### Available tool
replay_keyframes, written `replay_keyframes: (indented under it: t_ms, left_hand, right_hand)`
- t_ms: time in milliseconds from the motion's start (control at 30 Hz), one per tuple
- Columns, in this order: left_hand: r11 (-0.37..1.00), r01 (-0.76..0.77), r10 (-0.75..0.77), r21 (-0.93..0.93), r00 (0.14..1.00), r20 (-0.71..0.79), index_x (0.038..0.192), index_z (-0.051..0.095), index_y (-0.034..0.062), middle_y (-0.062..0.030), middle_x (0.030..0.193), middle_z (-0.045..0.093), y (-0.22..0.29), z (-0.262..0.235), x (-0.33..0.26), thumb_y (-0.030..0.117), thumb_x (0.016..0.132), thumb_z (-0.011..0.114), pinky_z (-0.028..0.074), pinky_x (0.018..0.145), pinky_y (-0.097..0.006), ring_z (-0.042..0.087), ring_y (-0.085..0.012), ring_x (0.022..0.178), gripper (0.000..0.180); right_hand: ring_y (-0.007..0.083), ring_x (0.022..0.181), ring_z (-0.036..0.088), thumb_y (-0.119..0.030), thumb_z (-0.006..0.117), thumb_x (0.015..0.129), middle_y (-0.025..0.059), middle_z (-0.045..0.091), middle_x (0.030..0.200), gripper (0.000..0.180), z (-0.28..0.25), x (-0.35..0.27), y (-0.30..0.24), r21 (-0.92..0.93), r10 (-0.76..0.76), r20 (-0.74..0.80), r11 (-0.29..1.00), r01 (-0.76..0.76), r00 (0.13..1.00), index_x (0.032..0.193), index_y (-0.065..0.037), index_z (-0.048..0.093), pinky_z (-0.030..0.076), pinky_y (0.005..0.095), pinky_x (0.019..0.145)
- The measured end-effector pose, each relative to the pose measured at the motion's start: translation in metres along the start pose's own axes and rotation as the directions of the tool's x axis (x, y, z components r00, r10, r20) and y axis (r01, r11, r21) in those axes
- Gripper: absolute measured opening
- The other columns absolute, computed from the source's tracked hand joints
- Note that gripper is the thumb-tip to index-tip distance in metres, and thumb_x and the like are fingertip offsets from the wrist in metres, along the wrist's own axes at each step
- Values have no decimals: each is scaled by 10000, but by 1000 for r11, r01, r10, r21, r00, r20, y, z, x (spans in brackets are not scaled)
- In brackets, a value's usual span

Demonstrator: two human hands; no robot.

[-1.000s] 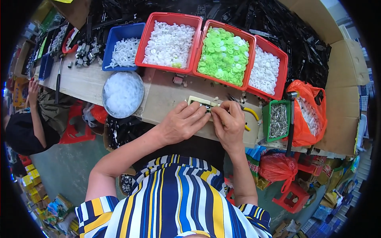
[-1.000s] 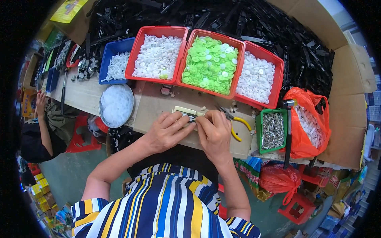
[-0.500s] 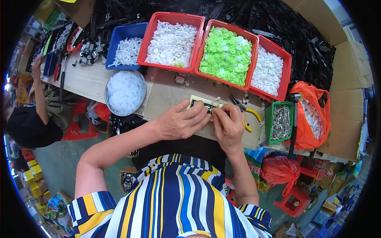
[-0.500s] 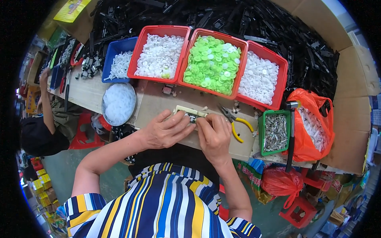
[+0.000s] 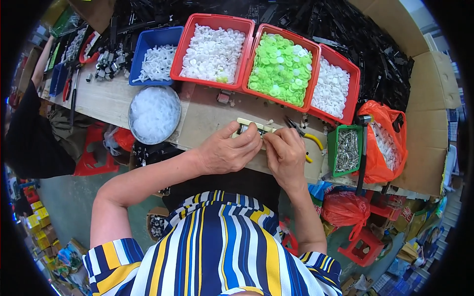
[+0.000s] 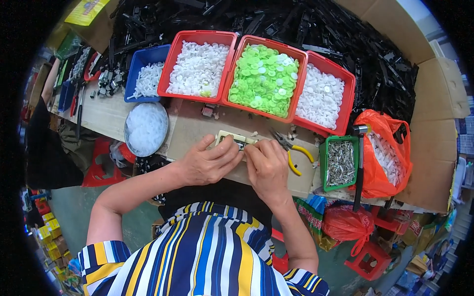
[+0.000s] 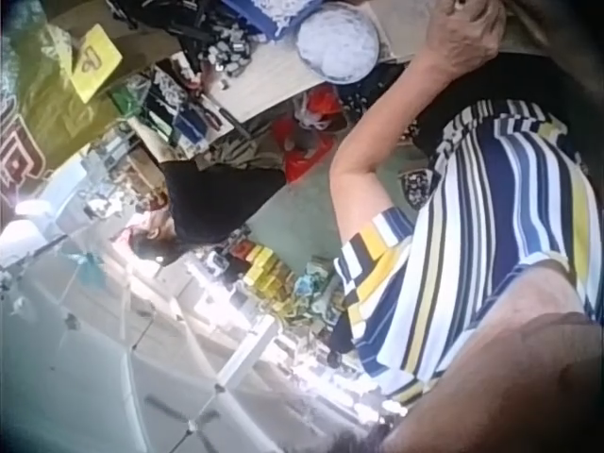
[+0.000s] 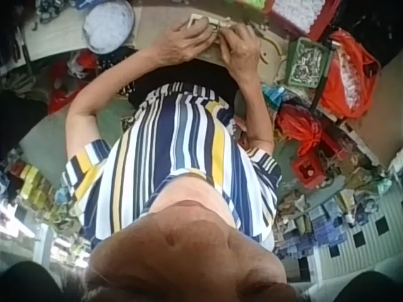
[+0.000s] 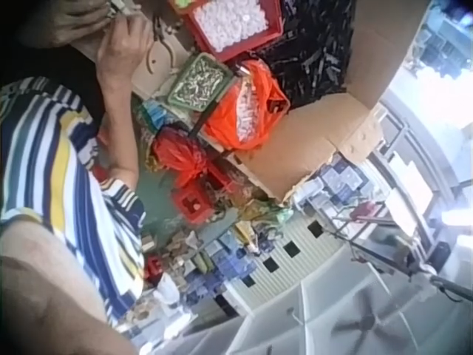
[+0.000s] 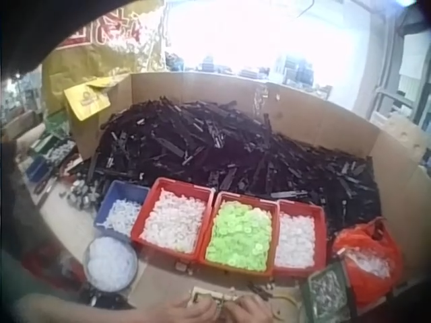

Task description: Manually assembling small plastic and metal components at a workbench in a factory setting.

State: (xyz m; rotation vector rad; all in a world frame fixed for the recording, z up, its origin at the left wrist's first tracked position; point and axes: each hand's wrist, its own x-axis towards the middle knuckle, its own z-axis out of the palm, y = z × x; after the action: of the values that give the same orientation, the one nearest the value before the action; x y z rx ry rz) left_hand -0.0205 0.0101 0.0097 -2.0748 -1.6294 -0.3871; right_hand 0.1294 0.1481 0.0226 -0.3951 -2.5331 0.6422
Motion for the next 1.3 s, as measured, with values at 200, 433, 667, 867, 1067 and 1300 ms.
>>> replay_keyframes:
  t_ms: [200,433,667,867,1067,1300]
  left_hand:
    - [990,-142,142,20,990,12,1054,692,-4,-100,1109,638,-8,-3,5,231,813,572,423,943,-450,546,-258,1185,358]
    - [911,68,-71,-407,997,9,977,691,49,-88,981,608,-14,-2,20,139,777,654,446,904,-428,576,-270,1100,222]
    - [850,71,-102,-521,994,-31,844,655,23,-105,873,608,-31,15,113,34,703,710,497,807,-414,579,-307,952,151]
    - [951,61,-38,-304,996,80,721,683,31,-96,897,649,-43,63,189,36,685,680,468,851,-395,574,-277,967,37]
    - [980,-15,60,-196,972,226,690,695,74,-63,835,680,-46,87,207,96,723,665,437,851,-373,586,-241,1009,50]
    - [984,-44,85,-174,968,236,713,699,86,-67,799,681,-46,93,210,110,760,640,422,856,-380,600,-227,994,79]
  right_hand:
    - [296,810,615,14,716,800,110,619,858,146,-11,3,-2,36,8,52,999,-10,999,942,-15,695,474,393,705]
    - [344,933,641,22,672,846,161,630,1012,183,-76,-28,43,-35,238,-203,968,-250,950,1026,-9,676,507,420,804]
    - [378,870,607,4,670,862,180,585,941,117,-112,-59,95,-316,381,-238,839,-442,893,973,27,641,480,449,735]
    - [351,748,618,-2,689,839,156,602,820,55,-116,-50,94,-276,367,-266,857,-436,891,888,8,665,475,454,658]
    - [323,754,646,-30,716,842,149,650,837,71,-120,-59,94,-131,463,-288,848,-513,838,895,5,684,492,415,664]
    - [305,762,673,-30,710,858,153,679,857,79,-120,-58,90,-84,438,-337,867,-490,833,914,18,683,518,386,688]
